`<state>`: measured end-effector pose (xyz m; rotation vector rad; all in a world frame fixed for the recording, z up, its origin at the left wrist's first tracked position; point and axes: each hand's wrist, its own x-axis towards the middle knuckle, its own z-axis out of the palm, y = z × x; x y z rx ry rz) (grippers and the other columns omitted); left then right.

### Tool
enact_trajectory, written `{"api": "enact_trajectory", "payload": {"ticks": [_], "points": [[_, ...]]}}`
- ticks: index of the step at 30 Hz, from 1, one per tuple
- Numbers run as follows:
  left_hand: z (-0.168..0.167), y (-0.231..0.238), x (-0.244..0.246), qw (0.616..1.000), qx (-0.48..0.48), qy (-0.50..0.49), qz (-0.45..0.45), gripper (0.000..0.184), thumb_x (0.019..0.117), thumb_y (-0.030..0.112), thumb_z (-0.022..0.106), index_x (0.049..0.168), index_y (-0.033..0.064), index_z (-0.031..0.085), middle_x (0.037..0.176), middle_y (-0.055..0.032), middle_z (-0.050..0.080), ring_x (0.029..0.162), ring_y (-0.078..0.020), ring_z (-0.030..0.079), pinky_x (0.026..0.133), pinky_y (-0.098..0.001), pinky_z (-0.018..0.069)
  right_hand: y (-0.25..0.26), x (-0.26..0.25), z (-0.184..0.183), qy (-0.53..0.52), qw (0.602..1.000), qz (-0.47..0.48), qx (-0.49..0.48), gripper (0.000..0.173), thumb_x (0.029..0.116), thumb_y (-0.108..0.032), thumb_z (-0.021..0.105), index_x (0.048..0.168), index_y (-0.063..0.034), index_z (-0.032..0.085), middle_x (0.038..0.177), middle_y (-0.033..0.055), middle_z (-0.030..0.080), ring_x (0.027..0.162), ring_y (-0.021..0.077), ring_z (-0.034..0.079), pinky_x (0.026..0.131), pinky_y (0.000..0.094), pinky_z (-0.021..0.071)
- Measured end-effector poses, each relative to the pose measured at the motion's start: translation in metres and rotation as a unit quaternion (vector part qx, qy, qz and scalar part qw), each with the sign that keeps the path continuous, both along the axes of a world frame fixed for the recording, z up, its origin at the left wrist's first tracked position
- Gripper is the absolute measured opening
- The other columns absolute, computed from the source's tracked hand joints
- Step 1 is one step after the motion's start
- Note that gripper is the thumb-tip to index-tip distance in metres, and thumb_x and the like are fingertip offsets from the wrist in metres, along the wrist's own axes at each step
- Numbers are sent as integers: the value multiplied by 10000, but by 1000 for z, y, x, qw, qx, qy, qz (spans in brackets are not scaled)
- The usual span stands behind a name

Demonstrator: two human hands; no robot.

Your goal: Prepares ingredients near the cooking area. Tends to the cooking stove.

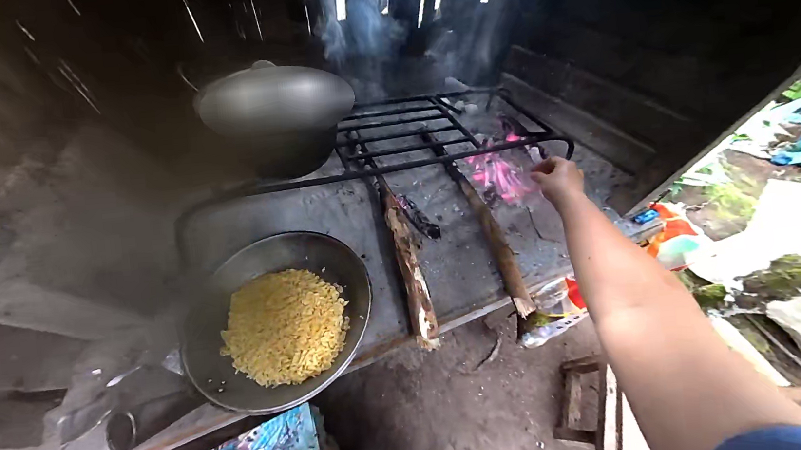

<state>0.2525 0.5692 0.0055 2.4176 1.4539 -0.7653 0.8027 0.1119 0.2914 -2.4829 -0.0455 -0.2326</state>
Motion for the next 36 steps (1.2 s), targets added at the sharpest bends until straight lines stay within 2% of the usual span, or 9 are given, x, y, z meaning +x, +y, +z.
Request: {"api": "enact_trajectory", "payload": {"ticks": [9, 14, 18, 23, 25, 29, 31, 33, 36], "points": [[69, -41, -18, 961, 94, -256, 45, 329, 969, 267, 676, 1191, 24, 688, 1243, -294, 651, 1243, -542, 544, 985, -777, 358, -10, -26, 36, -78, 997, 8, -19, 349, 1034, -131, 474, 1317, 0, 630, 1300, 292, 625, 1248, 469, 577, 1045, 671, 420], [92, -68, -44, 934, 83, -341, 68, 306, 962, 218, 669, 1155, -18, 687, 1171, -307, 662, 1197, -559, 555, 985, -790, 341, -19, -60, 54, -115, 984, 60, 120, 377, 1057, -204, 473, 1358, -4, 581, 1292, 218, 629, 1110, 278, 664, 963, 450, 546], [111, -93, -56, 911, 28, -391, 126, 353, 962, 148, 663, 1258, -40, 624, 1134, -313, 671, 1071, -519, 641, 918, -738, 458, 8, -151, 59, -118, 960, 195, 161, 386, 1083, -305, 462, 1396, -86, 518, 1284, 90, 627, 1065, 120, 657, 928, 331, 549], [114, -126, -71, 809, -115, -532, 223, 342, 953, 160, 686, 1237, -20, 623, 1119, -167, 681, 985, -229, 686, 896, -437, 579, 110, -301, -18, 44, 834, 530, 147, 325, 1036, -240, 515, 1303, -76, 601, 1161, 65, 700, 962, 164, 698, 825, 371, 609], [114, -137, -73, 754, -167, -582, 252, 300, 943, 127, 690, 1195, -21, 621, 1051, -131, 691, 890, -173, 701, 817, -371, 610, 156, -358, -64, 164, 761, 622, 85, 344, 1042, -253, 557, 1328, -71, 614, 1245, 77, 694, 1067, 163, 692, 903, 361, 594], [124, -157, -82, 706, -206, -622, 268, 250, 948, 78, 679, 1160, -32, 607, 1006, -105, 678, 845, -154, 694, 785, -333, 610, 223, -428, -111, 243, 710, 661, -7, 471, 1025, -328, 609, 1423, -82, 562, 1352, 129, 617, 1099, 202, 662, 946, 373, 556], [126, -162, -92, 687, -203, -637, 284, 248, 944, 66, 680, 1153, -36, 595, 990, -103, 680, 837, -155, 702, 780, -329, 617, 240, -444, -119, 263, 706, 657, -16, 376, 1024, -294, 609, 1315, -56, 632, 1222, 124, 672, 981, 183, 674, 883, 365, 558], [126, -165, -103, 686, -188, -641, 288, 265, 928, 54, 689, 1154, -35, 580, 995, -103, 672, 843, -152, 699, 787, -327, 614, 251, -454, -122, 255, 702, 665, -27, 267, 1039, -247, 576, 1177, -47, 686, 1020, 94, 693, 840, 143, 653, 791, 327, 548], [126, -164, -120, 761, -118, -597, 225, 368, 931, 184, 698, 1233, -2, 602, 1072, -104, 680, 947, -146, 670, 876, -336, 558, 257, -468, -119, 190, 667, 715, -91, 283, 1056, -209, 526, 1174, -29, 710, 1127, 135, 703, 1017, 206, 670, 961, 370, 523]]}}
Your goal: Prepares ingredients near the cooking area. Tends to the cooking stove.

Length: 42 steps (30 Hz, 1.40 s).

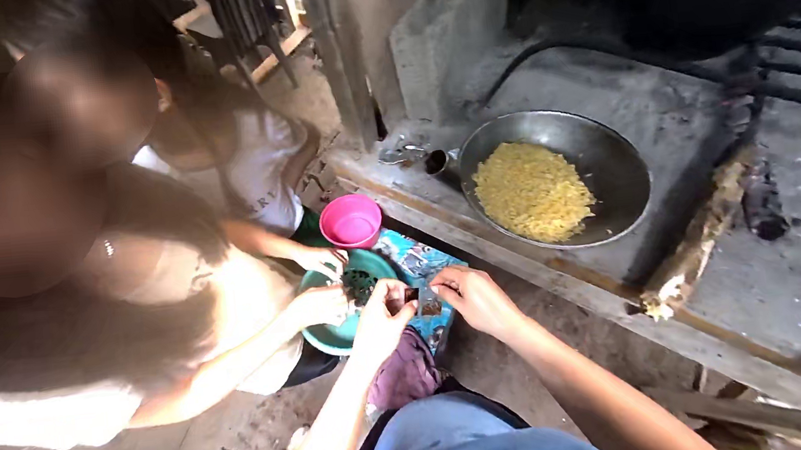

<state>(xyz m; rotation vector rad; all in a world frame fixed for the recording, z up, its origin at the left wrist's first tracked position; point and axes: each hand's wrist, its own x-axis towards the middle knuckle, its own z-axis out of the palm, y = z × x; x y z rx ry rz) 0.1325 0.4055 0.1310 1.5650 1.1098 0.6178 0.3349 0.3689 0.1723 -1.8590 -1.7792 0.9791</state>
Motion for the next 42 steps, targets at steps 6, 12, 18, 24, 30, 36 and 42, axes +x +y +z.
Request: {"api": "enact_trajectory", "payload": {"ticks": [6, 12, 18, 24, 30, 36, 42], "points": [[10, 3, -18, 955, 156, 230, -103, 295, 1032, 352, 578, 1144, 136, 745, 1145, -79, 727, 1146, -264, 661, 1033, -522, 478, 6, -32, -10, -119, 982, 145, 39, 304, 1064, -185, 461, 1151, -7, 692, 1151, 174, 677, 1077, 288, 673, 969, 426, 539], [-12, -22, -26, 892, 380, 241, -50, 211, 1034, 235, 548, 1034, 129, 730, 1018, -63, 715, 1044, -256, 671, 1010, -492, 464, -3, -45, -20, -65, 990, 121, 42, 243, 1015, -128, 525, 1111, 47, 664, 1064, 206, 683, 935, 297, 687, 871, 453, 562], [-33, -33, -37, 802, 549, 233, -47, 126, 993, 126, 585, 955, 170, 697, 935, -8, 700, 972, -202, 677, 953, -437, 493, -7, -45, -35, 123, 987, 41, -100, 166, 1008, -79, 527, 1096, 24, 622, 831, 48, 627, 675, 82, 609, 657, 263, 540], [-31, -30, -50, 884, 419, 205, 4, 178, 1012, 268, 612, 1051, 181, 762, 1035, -14, 748, 1057, -231, 682, 994, -500, 477, -3, -49, -31, 263, 954, -12, -145, 149, 1045, -104, 529, 1089, 12, 612, 832, 20, 626, 642, 69, 600, 626, 232, 536], [-3, -31, -61, 975, 128, 179, -9, 308, 1044, 317, 556, 1192, 121, 743, 1141, -77, 749, 1151, -235, 672, 1067, -485, 462, 4, -47, -25, 98, 990, 68, -77, 308, 1063, -236, 480, 1242, -24, 614, 991, 93, 656, 817, 132, 633, 758, 316, 541], [9, -30, -60, 968, 79, 240, 1, 308, 1043, 339, 544, 1178, 136, 732, 1122, -74, 742, 1127, -238, 672, 1051, -501, 461, 7, -60, -31, -63, 981, 181, 40, 340, 1060, -328, 498, 1186, -93, 708, 1166, 126, 671, 1076, 256, 656, 953, 436, 535], [12, -37, -59, 926, 171, 333, -51, 323, 1073, 330, 472, 1164, 166, 735, 1136, -66, 745, 1210, -255, 629, 1085, -546, 359, 8, -71, -32, -121, 955, 253, 92, 328, 1051, -226, 445, 1090, -27, 702, 1109, 153, 693, 1123, 313, 652, 954, 478, 525]]}}
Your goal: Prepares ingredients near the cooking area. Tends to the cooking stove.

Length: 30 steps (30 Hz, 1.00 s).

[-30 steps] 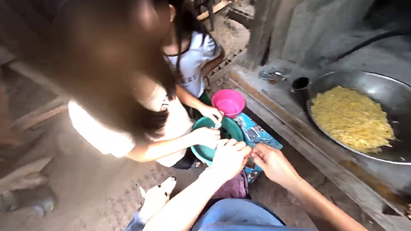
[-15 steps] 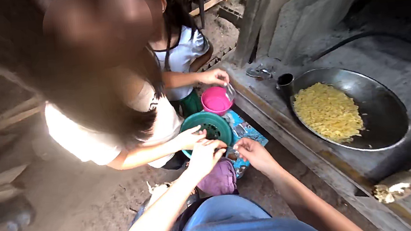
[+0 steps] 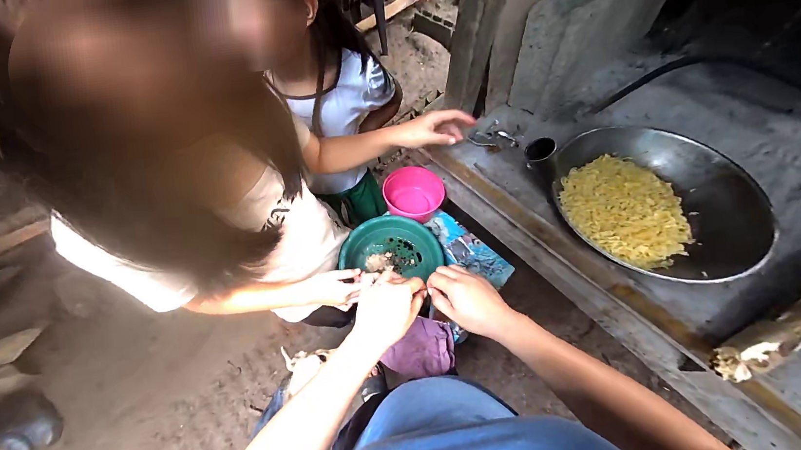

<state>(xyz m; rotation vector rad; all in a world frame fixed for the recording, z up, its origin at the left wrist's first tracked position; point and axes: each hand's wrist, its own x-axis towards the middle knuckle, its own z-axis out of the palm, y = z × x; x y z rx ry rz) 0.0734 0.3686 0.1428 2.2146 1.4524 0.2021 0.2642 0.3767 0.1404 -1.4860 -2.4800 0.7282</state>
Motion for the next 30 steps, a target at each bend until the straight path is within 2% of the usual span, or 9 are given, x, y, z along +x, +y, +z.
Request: {"api": "enact_trajectory", "payload": {"ticks": [4, 8, 11, 14, 17, 20, 22, 27, 30], "points": [[-22, -2, -2, 970, 236, -43, -40, 240, 1040, 239, 525, 980, 150, 739, 958, -28, 740, 1033, -234, 673, 940, -475, 446, 5, 4, 2, 99, 991, -32, -87, 320, 1044, -208, 461, 1077, 7, 696, 1099, 165, 680, 1050, 272, 650, 939, 450, 514], [-34, 2, -7, 935, 340, -39, -92, 207, 1014, 183, 526, 943, 166, 720, 908, -6, 725, 998, -219, 679, 895, -453, 473, 2, 1, -5, 185, 964, -94, -168, 274, 1029, -160, 467, 1047, 13, 679, 981, 121, 663, 907, 169, 616, 849, 368, 500], [-42, 7, -12, 913, 387, -40, -119, 189, 1011, 167, 531, 931, 173, 702, 866, 3, 706, 961, -206, 672, 869, -437, 462, -2, -3, -13, 284, 910, -163, -254, 240, 1037, -147, 455, 1025, -9, 650, 835, 25, 591, 754, 75, 569, 717, 272, 494], [-46, 14, -16, 903, 407, -41, -135, 173, 1020, 164, 539, 956, 186, 699, 881, 14, 706, 973, -204, 664, 873, -433, 465, -5, -8, -16, 372, 832, -237, -338, 208, 1064, -137, 450, 1063, -27, 626, 843, -1, 589, 731, 66, 581, 675, 248, 512], [-45, 20, -14, 946, 309, -47, -80, 228, 1048, 248, 531, 988, 156, 731, 926, -24, 735, 959, -215, 695, 905, -451, 488, -2, -4, -17, 373, 846, -235, -302, 248, 1071, -155, 472, 1136, 12, 642, 967, 63, 661, 819, 102, 646, 720, 278, 552], [-26, 24, -8, 997, 52, -63, -6, 297, 1059, 262, 493, 1160, 88, 712, 1120, -111, 731, 1100, -281, 684, 995, -501, 492, -1, 3, -25, 435, 819, -231, -295, 302, 1071, -200, 476, 1233, 27, 592, 1128, 121, 670, 1014, 181, 672, 881, 363, 576], [-17, 31, -4, 995, -63, -68, 43, 297, 1039, 236, 501, 1221, 82, 679, 1198, -130, 698, 1135, -302, 666, 980, -535, 515, -3, 3, -33, 447, 808, -238, -300, 399, 1027, -202, 581, 1355, 17, 518, 1249, 155, 630, 1129, 223, 641, 954, 402, 558], [-25, 45, 8, 970, -138, -123, 157, 286, 977, 181, 587, 1223, 48, 651, 1136, -156, 698, 1063, -303, 683, 936, -523, 540, -3, -14, -51, 310, 892, -248, -217, 862, 863, -264, 810, 1550, -84, 321, 1566, 184, 406, 1218, 260, 631, 958, 391, 576], [-29, 54, 16, 953, -167, -155, 200, 327, 960, 180, 627, 1251, 35, 596, 1098, -164, 698, 1025, -311, 693, 917, -514, 551, 3, -30, -55, 223, 925, -263, -158, 937, 863, -325, 809, 1586, -92, 262, 1566, 226, 381, 1136, 246, 656, 918, 359, 575]]}}
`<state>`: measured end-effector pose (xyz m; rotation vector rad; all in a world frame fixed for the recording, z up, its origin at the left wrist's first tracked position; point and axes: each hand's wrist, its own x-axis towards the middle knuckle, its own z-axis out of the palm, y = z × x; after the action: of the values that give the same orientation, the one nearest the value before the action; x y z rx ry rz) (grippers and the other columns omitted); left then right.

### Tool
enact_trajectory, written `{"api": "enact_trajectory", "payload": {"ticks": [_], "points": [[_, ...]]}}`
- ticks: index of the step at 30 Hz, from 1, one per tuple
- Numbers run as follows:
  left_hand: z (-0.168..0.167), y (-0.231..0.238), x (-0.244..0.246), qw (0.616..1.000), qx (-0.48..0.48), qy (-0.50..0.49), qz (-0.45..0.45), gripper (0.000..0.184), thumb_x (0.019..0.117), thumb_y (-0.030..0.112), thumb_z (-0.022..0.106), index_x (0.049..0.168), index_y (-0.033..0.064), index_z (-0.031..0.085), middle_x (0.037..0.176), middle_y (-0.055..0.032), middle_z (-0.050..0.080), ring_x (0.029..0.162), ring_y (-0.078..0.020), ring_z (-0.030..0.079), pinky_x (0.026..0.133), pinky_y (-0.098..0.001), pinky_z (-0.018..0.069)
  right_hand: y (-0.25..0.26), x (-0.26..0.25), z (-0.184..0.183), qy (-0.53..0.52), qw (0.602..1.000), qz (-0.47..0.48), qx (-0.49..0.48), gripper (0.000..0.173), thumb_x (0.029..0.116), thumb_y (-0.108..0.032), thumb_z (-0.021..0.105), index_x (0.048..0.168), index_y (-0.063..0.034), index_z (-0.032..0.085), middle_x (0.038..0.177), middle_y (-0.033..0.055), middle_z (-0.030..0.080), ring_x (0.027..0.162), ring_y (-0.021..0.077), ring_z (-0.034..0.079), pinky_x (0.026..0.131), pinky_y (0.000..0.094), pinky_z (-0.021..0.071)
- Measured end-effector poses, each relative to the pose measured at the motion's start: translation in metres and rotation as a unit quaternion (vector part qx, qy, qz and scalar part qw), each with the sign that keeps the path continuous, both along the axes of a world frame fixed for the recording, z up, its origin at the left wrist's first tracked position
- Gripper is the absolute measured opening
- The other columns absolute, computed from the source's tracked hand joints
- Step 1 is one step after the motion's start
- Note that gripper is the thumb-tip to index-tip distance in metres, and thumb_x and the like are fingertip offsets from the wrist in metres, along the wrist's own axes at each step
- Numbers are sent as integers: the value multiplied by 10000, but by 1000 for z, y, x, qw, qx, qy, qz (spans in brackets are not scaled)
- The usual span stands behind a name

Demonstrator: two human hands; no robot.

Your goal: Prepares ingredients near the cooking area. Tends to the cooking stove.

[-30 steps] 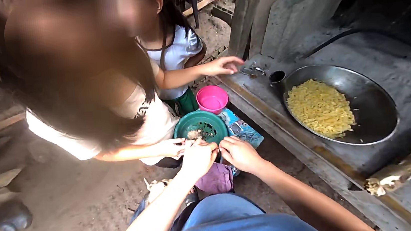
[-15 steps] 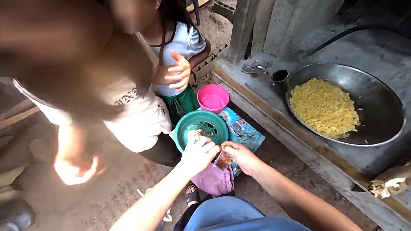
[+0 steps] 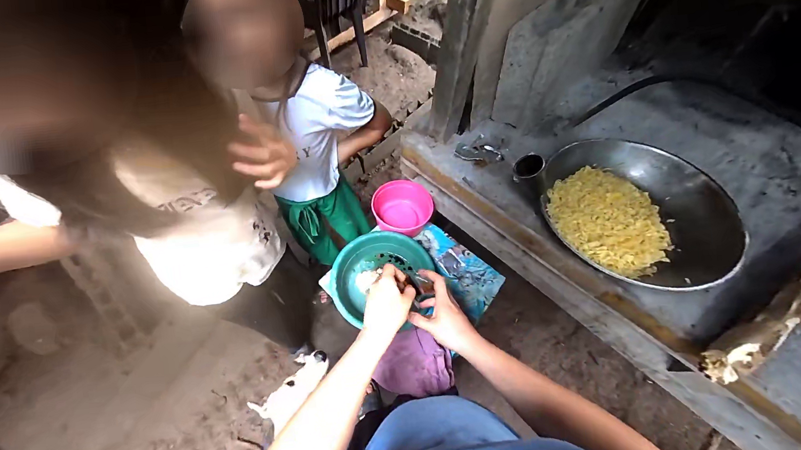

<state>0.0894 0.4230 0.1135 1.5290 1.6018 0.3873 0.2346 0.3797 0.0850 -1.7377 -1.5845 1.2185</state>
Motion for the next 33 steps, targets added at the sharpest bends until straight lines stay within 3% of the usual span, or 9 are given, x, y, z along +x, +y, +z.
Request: {"api": "enact_trajectory", "payload": {"ticks": [5, 8, 13, 16, 20, 22, 26, 29, 33], "points": [[-10, 13, 6, 998, 2, -63, 28, 375, 988, 297, 624, 1267, 51, 582, 1034, -126, 713, 976, -273, 700, 891, -501, 553, 27, -5, -12, -50, 998, -45, 8, 687, 955, -150, 665, 1541, -13, 335, 1409, 247, 548, 1137, 293, 661, 965, 414, 562], [-31, 19, 4, 981, -31, -174, 77, 445, 1029, 355, 599, 1308, 10, 559, 1099, -157, 693, 1010, -258, 682, 932, -464, 539, 46, -1, -14, -1, 996, -63, -64, 515, 1041, -126, 535, 1508, 2, 359, 1275, 232, 614, 986, 273, 715, 864, 410, 610], [-64, 22, 15, 913, -158, -330, 180, 417, 1057, 206, 555, 1382, -49, 505, 1263, -228, 618, 1115, -277, 640, 965, -429, 532, 73, 1, -14, 23, 983, -56, -174, 466, 1092, -101, 419, 1536, 6, 327, 1290, 243, 586, 972, 241, 705, 873, 363, 592], [-76, 27, 28, 853, -224, -410, 232, 352, 1084, 166, 504, 1358, -53, 527, 1155, -189, 637, 940, -197, 655, 853, -335, 554, 85, -2, -15, -32, 977, -41, -208, 456, 1094, -66, 370, 1543, 6, 330, 1313, 253, 584, 1007, 245, 705, 909, 369, 581], [-81, 34, 31, 807, -266, -453, 270, 346, 1086, 187, 511, 1352, -31, 541, 1095, -161, 646, 870, -170, 643, 788, -308, 548, 94, -7, -12, -24, 971, -72, -226, 460, 1075, -20, 398, 1519, 34, 290, 1269, 248, 584, 986, 237, 707, 887, 361, 589], [-82, 34, 32, 785, -287, -470, 284, 325, 1075, 226, 544, 1299, -8, 569, 978, -108, 657, 781, -127, 624, 712, -272, 526, 97, -8, -12, -3, 967, -90, -240, 443, 1066, -14, 424, 1491, 43, 310, 1250, 239, 585, 972, 231, 705, 869, 358, 595], [-97, 31, 32, 699, -316, -560, 315, 262, 1083, 227, 518, 1236, 20, 566, 848, -52, 583, 706, -116, 582, 689, -267, 524, 98, -16, -14, 41, 957, -125, -258, 492, 1030, 27, 487, 1488, 34, 308, 1179, 207, 603, 899, 205, 702, 806, 332, 600], [-101, 32, 29, 637, -338, -593, 359, 254, 1077, 293, 526, 1030, 47, 568, 796, -54, 588, 702, -139, 606, 706, -291, 549, 100, -23, -14, 63, 950, -157, -261, 502, 1015, 56, 468, 1485, 36, 293, 1103, 197, 630, 852, 199, 705, 780, 331, 601], [-108, 31, 29, 639, -314, -606, 356, 230, 1076, 198, 524, 1209, 15, 566, 805, -55, 572, 673, -125, 587, 663, -262, 537, 99, -29, -17, 70, 944, -188, -261, 388, 1061, -44, 477, 1415, 55, 356, 1043, 186, 629, 787, 189, 698, 727, 316, 603]]}}
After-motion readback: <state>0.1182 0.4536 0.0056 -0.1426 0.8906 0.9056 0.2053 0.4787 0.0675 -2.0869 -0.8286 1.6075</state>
